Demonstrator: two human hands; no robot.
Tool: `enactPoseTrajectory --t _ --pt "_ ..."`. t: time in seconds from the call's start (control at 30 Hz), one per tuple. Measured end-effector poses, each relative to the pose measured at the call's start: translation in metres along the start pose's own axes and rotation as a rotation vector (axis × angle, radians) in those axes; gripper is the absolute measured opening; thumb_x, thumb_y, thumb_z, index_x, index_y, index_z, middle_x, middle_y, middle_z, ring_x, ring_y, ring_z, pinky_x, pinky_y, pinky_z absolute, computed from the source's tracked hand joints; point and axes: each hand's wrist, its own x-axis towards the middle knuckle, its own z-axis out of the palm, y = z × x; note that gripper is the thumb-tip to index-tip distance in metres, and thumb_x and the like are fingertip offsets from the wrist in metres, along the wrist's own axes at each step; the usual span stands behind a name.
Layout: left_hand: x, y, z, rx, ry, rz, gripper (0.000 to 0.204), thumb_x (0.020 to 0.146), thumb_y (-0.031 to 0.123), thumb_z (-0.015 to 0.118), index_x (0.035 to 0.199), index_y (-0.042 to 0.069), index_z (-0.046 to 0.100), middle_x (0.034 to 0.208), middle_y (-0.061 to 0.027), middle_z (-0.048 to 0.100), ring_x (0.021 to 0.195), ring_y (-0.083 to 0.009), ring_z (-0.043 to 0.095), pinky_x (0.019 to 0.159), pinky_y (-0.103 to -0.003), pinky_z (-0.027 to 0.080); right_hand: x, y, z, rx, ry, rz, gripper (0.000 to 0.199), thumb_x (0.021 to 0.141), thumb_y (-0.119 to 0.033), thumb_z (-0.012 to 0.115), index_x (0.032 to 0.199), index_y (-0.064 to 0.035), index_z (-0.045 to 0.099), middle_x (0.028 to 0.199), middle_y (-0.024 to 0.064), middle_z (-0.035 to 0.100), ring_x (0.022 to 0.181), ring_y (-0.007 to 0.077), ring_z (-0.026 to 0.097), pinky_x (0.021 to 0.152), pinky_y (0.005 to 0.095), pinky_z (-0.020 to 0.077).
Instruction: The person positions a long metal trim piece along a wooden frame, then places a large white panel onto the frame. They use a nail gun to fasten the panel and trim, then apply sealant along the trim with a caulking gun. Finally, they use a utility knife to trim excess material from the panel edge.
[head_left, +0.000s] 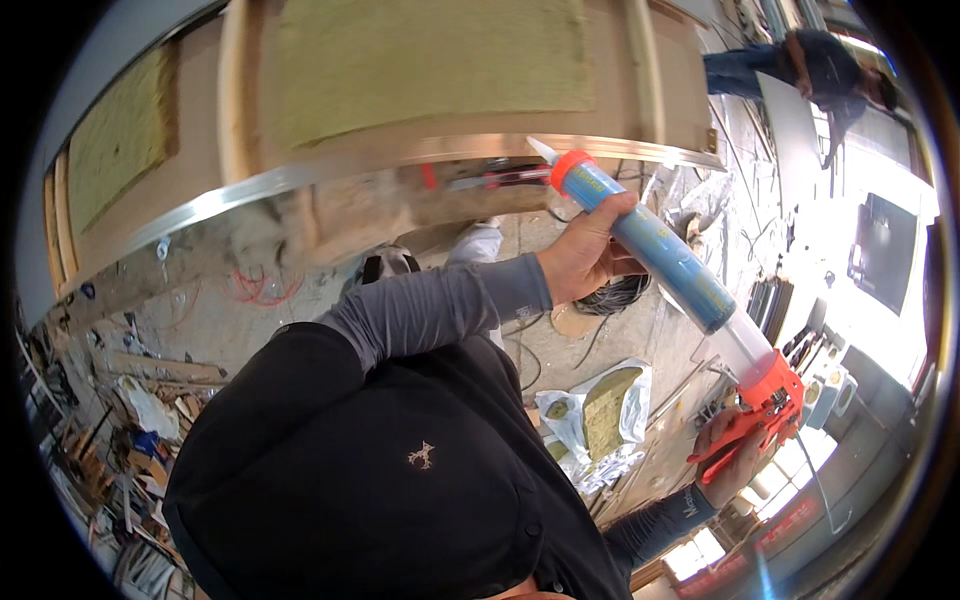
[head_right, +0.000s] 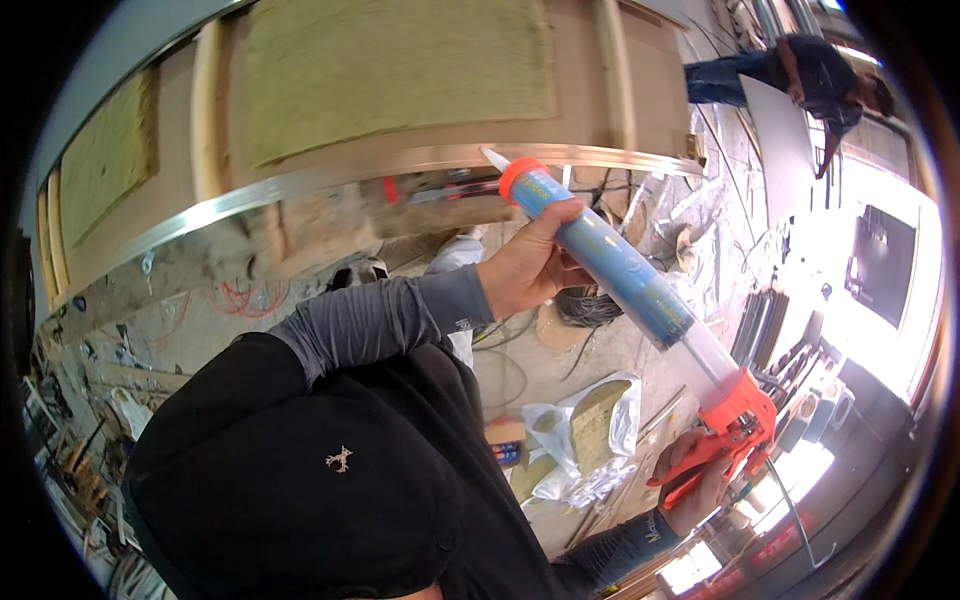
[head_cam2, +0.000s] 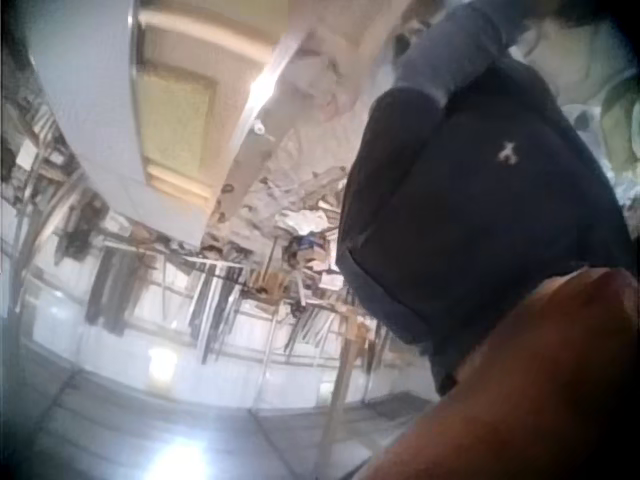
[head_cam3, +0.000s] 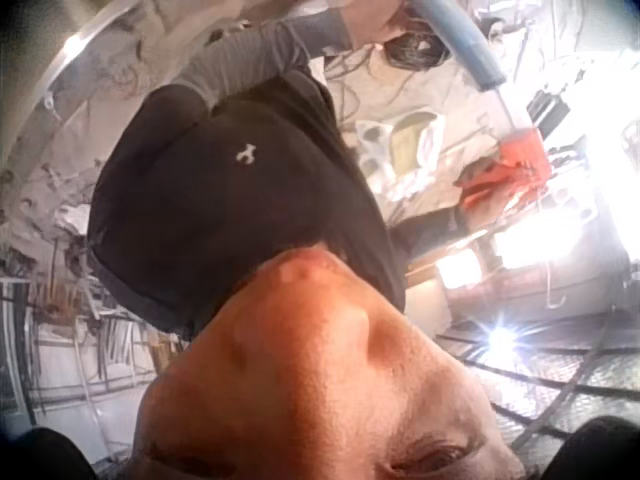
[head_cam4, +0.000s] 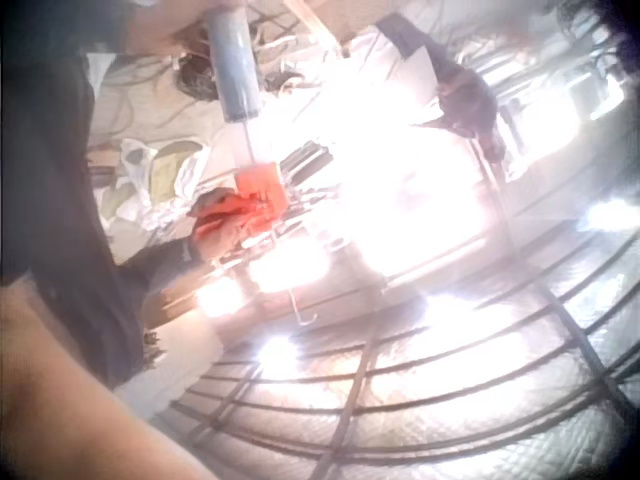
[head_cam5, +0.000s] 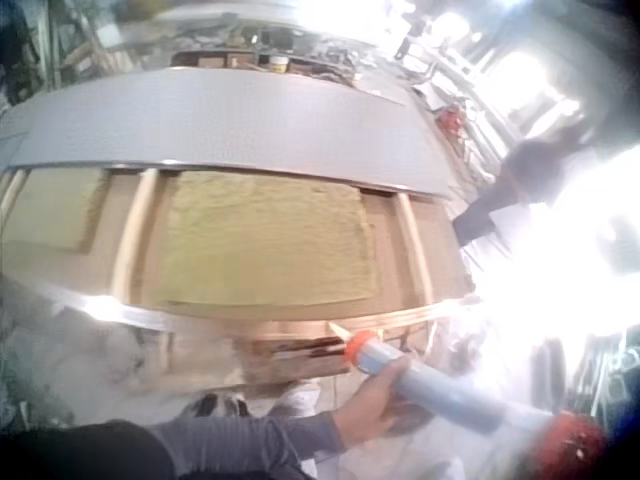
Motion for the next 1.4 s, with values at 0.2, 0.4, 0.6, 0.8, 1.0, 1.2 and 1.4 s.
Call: enactPoseTrajectory --t 0.2,0.4,0.6,0.8,1.0,1.2,1.4 --pt "-0.121 0.061 -0.034 -0.047 -0.024 0.124 0.048 0.1 0.045 0.063 0.127 0.006 0.055 0.116 -0.0085 0.068 0.111 -0.0255 0.07 0.106 -0.052 0.053 -0.065 -0.003 0.092 0.001 -0.069 0.003 0.051 0.109 -0.047 0.046 0.119 0.0031 0.05 0.074 0.0122 0.054 0.05 0.0178 0.05 0.047 0.0287 0.0426" --pt "-0.228 0.116 -0.07 -0.019 -0.123 0.269 0.049 0.102 0.045 0.057 0.128 0.003 0.054 0.12 -0.0117 0.068 0.113 -0.0281 0.069 0.104 -0.049 0.054 -0.125 -0.002 0.18 -0.088 -0.097 -0.059 0.047 0.11 -0.045 0.045 0.113 0.0015 0.052 0.074 0.0113 0.056 0.048 0.0162 0.05 0.042 0.0264 0.0394" --pt "-0.347 0.187 -0.109 -0.011 -0.095 0.468 0.043 0.1 0.042 0.061 0.119 0.004 0.053 0.115 -0.0125 0.066 0.11 -0.0318 0.07 0.097 -0.054 0.059 -0.178 0.006 0.289 -0.124 -0.202 -0.03 0.05 0.111 -0.05 0.04 0.103 -0.0031 0.057 0.072 0.0065 0.054 0.051 0.0142 0.048 0.043 0.0257 0.0368" --pt "-0.457 0.252 -0.148 -0.07 -0.057 0.588 0.043 0.098 0.038 0.066 0.117 0.003 0.052 0.115 -0.014 0.065 0.11 -0.0343 0.069 0.099 -0.057 0.057 -0.244 0.008 0.396 -0.067 -0.388 -0.105 0.044 0.112 -0.046 0.04 0.104 -0.0047 0.055 0.07 0.0025 0.052 0.048 0.0103 0.044 0.043 0.0222 0.0341" --pt "-0.565 0.318 -0.18 -0.123 -0.085 0.692 0.039 0.098 0.035 0.066 0.117 0.003 0.052 0.119 -0.0154 0.063 0.112 -0.0343 0.067 0.102 -0.058 0.055 -0.31 -0.002 0.495 -0.021 -0.527 -0.104 0.044 0.111 -0.045 0.044 0.104 -0.0025 0.055 0.074 0.0068 0.056 0.055 0.013 0.051 0.048 0.0247 0.0413" --pt "-0.692 0.397 -0.223 -0.152 -0.048 0.773 0.035 0.1 0.033 0.064 0.117 0.004 0.052 0.119 -0.0156 0.062 0.112 -0.0337 0.066 0.101 -0.058 0.056 -0.378 -0.006 0.623 -0.043 -0.606 -0.112 0.042 0.111 -0.043 0.044 0.103 -0.0031 0.054 0.073 0.0079 0.057 0.049 0.0126 0.049 0.043 0.0231 0.0392" --pt "-0.822 0.468 -0.267 -0.132 -0.086 0.81 0.036 0.1 0.034 0.064 0.119 0.005 0.052 0.12 -0.0135 0.062 0.112 -0.0332 0.066 0.1 -0.059 0.056 -0.448 -0.003 0.733 -0.076 -0.651 -0.095 0.043 0.111 -0.043 0.043 0.1 -0.0026 0.053 0.072 0.0087 0.056 0.047 0.0127 0.048 0.043 0.0234 0.0392"
